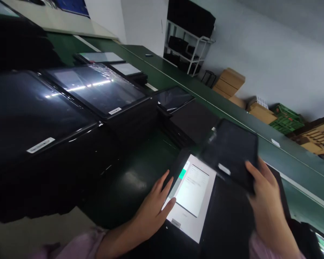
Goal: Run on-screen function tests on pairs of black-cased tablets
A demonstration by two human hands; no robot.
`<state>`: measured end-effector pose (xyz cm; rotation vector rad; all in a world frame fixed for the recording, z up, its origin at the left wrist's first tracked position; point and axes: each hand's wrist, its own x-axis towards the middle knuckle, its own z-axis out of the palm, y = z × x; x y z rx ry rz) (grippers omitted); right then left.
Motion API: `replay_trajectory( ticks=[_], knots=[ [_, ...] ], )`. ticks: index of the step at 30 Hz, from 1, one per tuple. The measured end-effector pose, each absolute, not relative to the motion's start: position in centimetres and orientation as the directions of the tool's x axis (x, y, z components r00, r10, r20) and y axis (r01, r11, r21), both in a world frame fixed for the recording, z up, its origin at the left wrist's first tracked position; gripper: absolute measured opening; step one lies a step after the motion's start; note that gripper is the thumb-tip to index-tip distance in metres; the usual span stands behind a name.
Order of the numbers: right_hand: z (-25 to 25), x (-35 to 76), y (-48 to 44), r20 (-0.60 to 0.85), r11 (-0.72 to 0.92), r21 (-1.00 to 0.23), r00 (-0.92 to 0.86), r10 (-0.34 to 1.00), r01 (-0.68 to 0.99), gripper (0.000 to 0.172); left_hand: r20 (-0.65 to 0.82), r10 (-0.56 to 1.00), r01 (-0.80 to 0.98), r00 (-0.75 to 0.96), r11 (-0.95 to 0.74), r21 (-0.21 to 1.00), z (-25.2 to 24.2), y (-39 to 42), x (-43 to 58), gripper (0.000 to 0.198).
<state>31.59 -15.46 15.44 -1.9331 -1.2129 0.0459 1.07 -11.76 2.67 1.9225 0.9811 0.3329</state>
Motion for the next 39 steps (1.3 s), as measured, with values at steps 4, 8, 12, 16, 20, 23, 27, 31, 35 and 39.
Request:
replay_trajectory(
  ticks=[4, 8, 12, 16, 20, 23, 27, 31, 35, 39],
  knots=[
    [15.0, 29.0, -0.5, 0.268, -0.127, -0.829, 0.586, 0.765, 0.545, 0.046, -0.106, 0.765, 0.449, 0.635, -0.253, 0.857, 2.6, -11.6, 0.9, 0.071],
    [13.3, 28.5, 4.0, 0.287, -0.119, -0.821, 0.584, 0.759, 0.558, 0.050, -0.089, 0.779, 0.384, 0.621, -0.203, 0.901, 2.2, -11.5, 0.6, 0.069],
    [11.5, 27.4, -6.3, 0.417, -0.073, -0.723, 0.519, 0.747, 0.687, 0.042, -0.111, 0.805, 0.280, 0.583, -0.071, 0.957, 1.7, -11.3, 0.1, 0.063],
    [8.7, 23.8, -18.2, 0.570, 0.083, -0.285, 0.099, 0.816, 0.955, 0.024, -0.122, 0.807, 0.179, 0.578, 0.020, 0.984, 1.5, -11.0, -0.3, 0.058],
    [5.6, 21.1, -22.8, 0.422, 0.106, -0.174, -0.023, 0.906, 0.979, 0.029, -0.112, 0.837, 0.129, 0.535, 0.050, 0.990, 1.4, -10.4, -0.6, 0.050],
    [4.3, 21.2, -23.7, 0.489, 0.030, -0.210, 0.078, 0.869, 0.977, 0.023, -0.095, 0.887, 0.065, 0.453, 0.073, 0.995, 1.0, -9.6, -0.9, 0.044],
    [3.9, 22.0, -24.3, 0.577, -0.073, -0.283, 0.231, 0.784, 0.956, 0.023, -0.112, 0.963, -0.078, 0.247, 0.135, 0.988, -0.3, -8.3, -1.2, 0.043],
    [3.6, 21.6, -24.0, 0.515, 0.007, -0.285, 0.147, 0.845, 0.959, 0.027, -0.224, 0.962, -0.166, 0.157, 0.249, 0.954, -1.2, -7.4, -1.2, 0.043],
    [3.3, 21.1, -23.6, 0.464, 0.013, -0.310, 0.139, 0.875, 0.951, 0.031, -0.264, 0.955, -0.178, 0.138, 0.286, 0.942, -1.5, -7.1, -0.9, 0.043],
    [3.3, 21.1, -23.5, 0.481, -0.003, -0.333, 0.173, 0.859, 0.943, 0.028, -0.288, 0.949, -0.176, 0.124, 0.307, 0.935, -1.8, -7.0, -0.6, 0.041]
  ],
)
